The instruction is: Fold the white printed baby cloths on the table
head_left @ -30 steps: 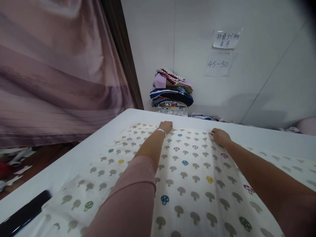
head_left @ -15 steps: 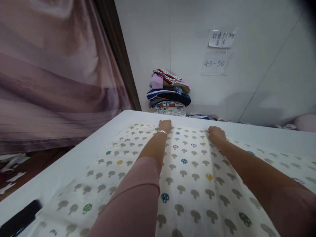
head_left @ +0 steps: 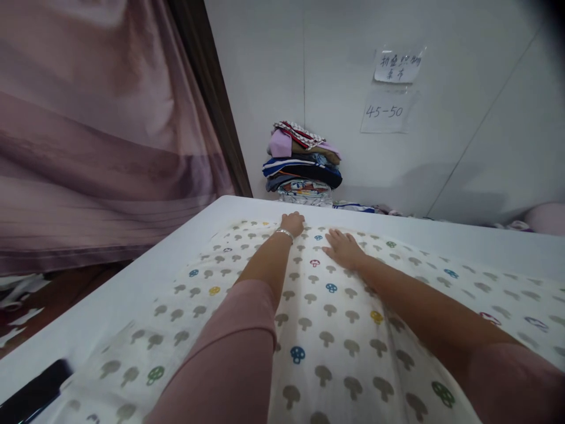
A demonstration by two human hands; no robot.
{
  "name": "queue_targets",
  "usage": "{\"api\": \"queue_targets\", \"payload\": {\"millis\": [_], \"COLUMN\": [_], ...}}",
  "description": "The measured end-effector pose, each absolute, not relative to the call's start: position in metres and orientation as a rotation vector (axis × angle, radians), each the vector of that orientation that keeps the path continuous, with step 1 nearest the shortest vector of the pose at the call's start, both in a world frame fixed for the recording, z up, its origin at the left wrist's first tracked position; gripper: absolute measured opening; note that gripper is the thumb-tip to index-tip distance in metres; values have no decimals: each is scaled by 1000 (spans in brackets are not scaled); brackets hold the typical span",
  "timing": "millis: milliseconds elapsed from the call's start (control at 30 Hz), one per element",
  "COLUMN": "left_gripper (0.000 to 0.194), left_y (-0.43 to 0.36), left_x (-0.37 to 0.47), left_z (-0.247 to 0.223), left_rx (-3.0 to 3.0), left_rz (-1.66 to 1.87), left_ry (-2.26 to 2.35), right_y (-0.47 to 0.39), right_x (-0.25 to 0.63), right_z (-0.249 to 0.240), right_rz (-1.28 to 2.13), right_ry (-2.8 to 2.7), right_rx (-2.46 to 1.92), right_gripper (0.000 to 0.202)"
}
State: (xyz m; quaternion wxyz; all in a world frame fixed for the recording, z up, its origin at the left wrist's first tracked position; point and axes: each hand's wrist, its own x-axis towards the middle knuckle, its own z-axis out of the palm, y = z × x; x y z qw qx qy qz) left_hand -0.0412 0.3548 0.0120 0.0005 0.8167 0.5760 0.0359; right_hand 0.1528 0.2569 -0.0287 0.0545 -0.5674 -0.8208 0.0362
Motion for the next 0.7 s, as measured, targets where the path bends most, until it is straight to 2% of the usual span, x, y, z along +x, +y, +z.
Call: {"api": "queue_targets", "payload": {"millis": [333, 533, 700], "left_gripper": [33, 27, 29], "left_y": [347, 325, 310], "left_x": [-36, -65, -104], "left_z": [-5, -4, -13], "left_rx": [2526, 2609, 2441], "left_rz": [324, 632, 540], "left_ry": [1969, 1949, 2090], "right_y": [250, 252, 251], "right_x": [149, 148, 148], "right_z": [-33, -36, -34], "right_rz": [78, 95, 129], "right_ry": [-2457, -2435, -2444], "right_rx": [-1738, -1761, -1781], "right_gripper": [58, 59, 61]}}
